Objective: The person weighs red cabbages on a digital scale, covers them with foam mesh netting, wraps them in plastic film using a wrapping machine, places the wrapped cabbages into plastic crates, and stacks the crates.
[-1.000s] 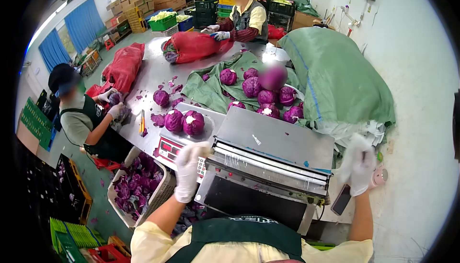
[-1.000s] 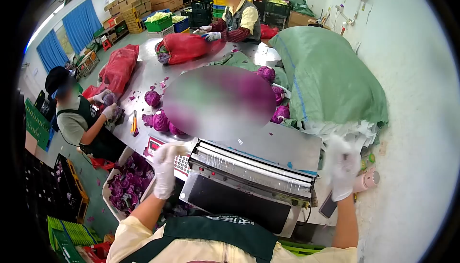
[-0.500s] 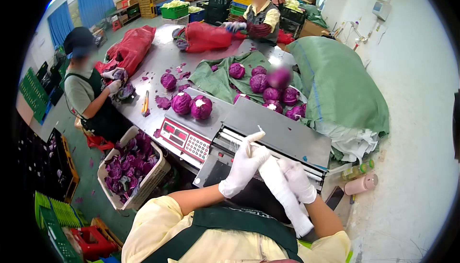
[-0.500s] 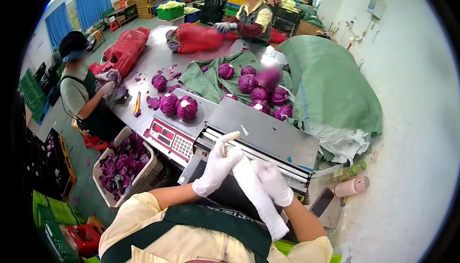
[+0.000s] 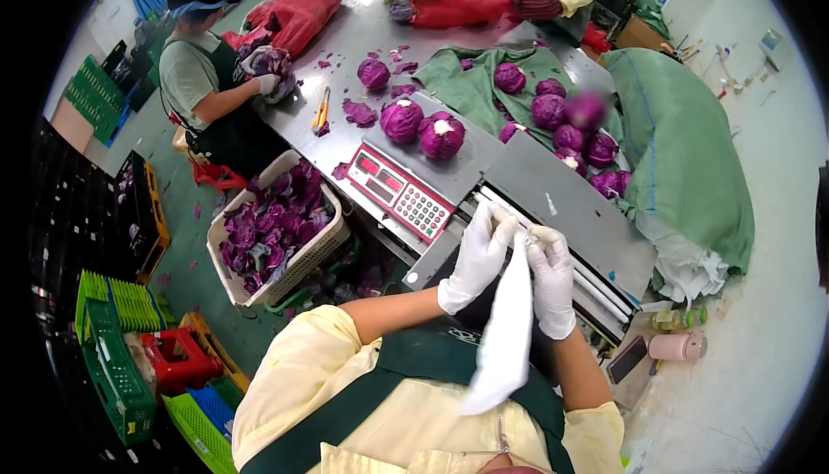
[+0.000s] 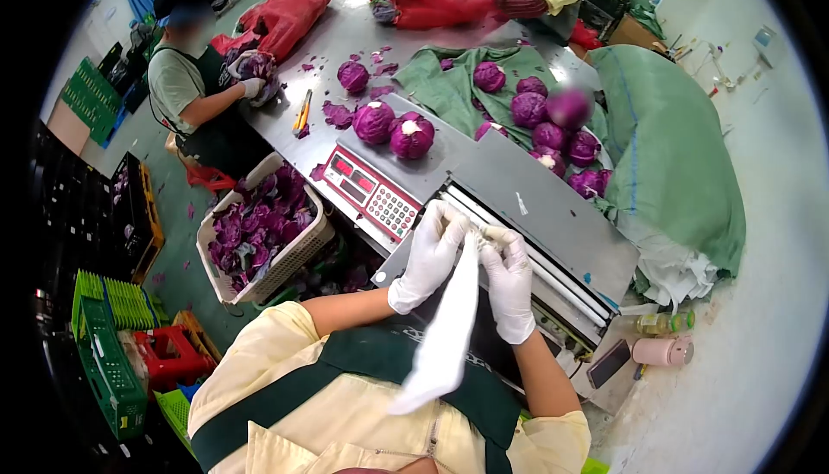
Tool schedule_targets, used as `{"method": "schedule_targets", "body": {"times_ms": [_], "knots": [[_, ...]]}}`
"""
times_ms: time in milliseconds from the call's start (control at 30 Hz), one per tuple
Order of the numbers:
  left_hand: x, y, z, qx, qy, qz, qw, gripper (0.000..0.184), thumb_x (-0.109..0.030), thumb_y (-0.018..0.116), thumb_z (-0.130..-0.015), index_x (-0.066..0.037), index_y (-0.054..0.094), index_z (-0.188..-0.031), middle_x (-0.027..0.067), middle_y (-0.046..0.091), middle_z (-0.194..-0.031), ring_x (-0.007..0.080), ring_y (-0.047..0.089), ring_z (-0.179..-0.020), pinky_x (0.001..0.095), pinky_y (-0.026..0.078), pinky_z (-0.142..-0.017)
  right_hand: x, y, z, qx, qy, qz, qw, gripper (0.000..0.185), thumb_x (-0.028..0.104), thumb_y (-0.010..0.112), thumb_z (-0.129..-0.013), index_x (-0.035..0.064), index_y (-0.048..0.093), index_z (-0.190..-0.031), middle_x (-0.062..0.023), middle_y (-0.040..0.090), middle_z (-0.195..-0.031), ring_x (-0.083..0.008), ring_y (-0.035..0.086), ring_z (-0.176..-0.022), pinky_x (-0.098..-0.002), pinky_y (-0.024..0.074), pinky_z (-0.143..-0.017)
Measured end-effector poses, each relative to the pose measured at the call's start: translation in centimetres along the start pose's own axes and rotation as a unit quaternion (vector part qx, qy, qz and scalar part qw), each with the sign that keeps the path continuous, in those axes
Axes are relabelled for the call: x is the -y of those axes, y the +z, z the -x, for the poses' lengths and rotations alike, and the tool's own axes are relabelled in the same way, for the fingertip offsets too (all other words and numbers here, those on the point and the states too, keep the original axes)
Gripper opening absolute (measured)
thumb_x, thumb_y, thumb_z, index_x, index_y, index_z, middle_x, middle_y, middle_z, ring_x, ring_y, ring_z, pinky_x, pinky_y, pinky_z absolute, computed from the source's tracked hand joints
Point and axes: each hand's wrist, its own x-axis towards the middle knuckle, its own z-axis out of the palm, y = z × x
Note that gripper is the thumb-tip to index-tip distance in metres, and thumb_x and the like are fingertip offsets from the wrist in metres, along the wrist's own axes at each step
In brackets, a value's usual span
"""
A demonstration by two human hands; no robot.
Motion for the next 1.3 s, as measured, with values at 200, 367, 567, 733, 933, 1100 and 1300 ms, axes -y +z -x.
{"method": "schedule_targets", "body": {"times_ms": [200, 367, 567, 733, 933, 1100, 1300], "knots": [[-1.9, -5.3, -1.8, 0.310, -0.398, 0.228, 0.833, 0.037, -0.026, 0.066, -0.090, -0.006, 0.054, -0.118, 0.0002, 0.056, -0.076, 0.0053, 0.047, -0.053, 0.0207, 0.038, -0.044, 2.4, -0.5, -6.0, -0.079, 0.091, -0.176, 0.977, 0.022, 0.015, 0.056, -0.092, 0.0046, 0.054, -0.111, -0.0050, 0.061, -0.093, -0.0168, 0.062, -0.076, -0.0306, 0.0531, -0.072], [1.3, -9.7, -6.3, -0.171, -0.299, 0.286, 0.894, 0.010, -0.006, 0.060, -0.089, -0.002, 0.060, -0.098, 0.0101, 0.066, -0.086, 0.0182, 0.066, -0.070, 0.0290, 0.056, -0.062, 2.6, 2.5, -11.8, 0.207, -0.065, 0.605, 0.766, 0.051, 0.028, 0.070, -0.079, 0.0058, 0.055, -0.123, -0.0126, 0.064, -0.092, -0.0308, 0.065, -0.080, -0.0420, 0.0502, -0.076], [7.6, -12.0, -11.3, -0.240, -0.394, 0.315, 0.829, 0.040, -0.046, 0.043, -0.098, -0.009, 0.056, -0.101, 0.0037, 0.062, -0.076, 0.0145, 0.057, -0.056, 0.0308, 0.047, -0.045, -2.1, 8.2, -27.3, 0.095, -0.154, 0.664, 0.726, 0.030, 0.034, 0.056, -0.086, 0.0073, 0.069, -0.092, -0.0198, 0.065, -0.090, -0.0382, 0.062, -0.088, -0.0449, 0.0488, -0.078], [9.4, -13.0, -16.7, -0.240, -0.512, 0.264, 0.781, 0.055, -0.065, 0.032, -0.094, -0.015, 0.055, -0.095, -0.0024, 0.051, -0.062, 0.0098, 0.042, -0.044, 0.0252, 0.036, -0.040, -9.1, 9.9, -37.1, 0.196, 0.062, 0.660, 0.723, 0.043, 0.039, 0.046, -0.090, 0.0036, 0.067, -0.102, -0.0270, 0.063, -0.105, -0.0438, 0.060, -0.097, -0.0456, 0.0472, -0.085], [7.8, -14.2, -14.6, -0.177, -0.368, 0.143, 0.902, 0.060, -0.064, 0.029, -0.095, -0.012, 0.051, -0.117, 0.0026, 0.062, -0.093, 0.0124, 0.059, -0.076, 0.0307, 0.050, -0.059, -11.1, 6.6, -32.1, 0.261, 0.045, 0.495, 0.828, 0.038, 0.024, 0.036, -0.100, -0.0051, 0.059, -0.105, -0.0225, 0.066, -0.098, -0.0357, 0.064, -0.091, -0.0392, 0.0505, -0.081], [2.9, -15.6, -11.9, -0.001, -0.299, 0.385, 0.873, 0.077, -0.069, 0.028, -0.090, -0.011, 0.036, -0.141, 0.0111, 0.046, -0.139, 0.0230, 0.046, -0.128, 0.0428, 0.037, -0.107, -3.3, 9.7, -19.9, 0.089, 0.102, 0.221, 0.966, 0.022, 0.008, 0.044, -0.096, -0.0011, 0.062, -0.106, -0.0052, 0.066, -0.097, -0.0109, 0.060, -0.087, -0.0257, 0.0485, -0.079], [-6.8, -14.9, -8.2, 0.144, -0.338, 0.400, 0.839, 0.076, -0.042, 0.054, -0.094, 0.002, 0.016, -0.143, 0.0208, 0.044, -0.137, 0.0281, 0.050, -0.122, 0.0426, 0.042, -0.103, 2.3, 7.7, -9.7, 0.116, 0.230, -0.121, 0.959, 0.017, 0.000, 0.052, -0.091, -0.0042, 0.059, -0.106, -0.0101, 0.066, -0.095, -0.0146, 0.064, -0.086, -0.0260, 0.0526, -0.078]]}}
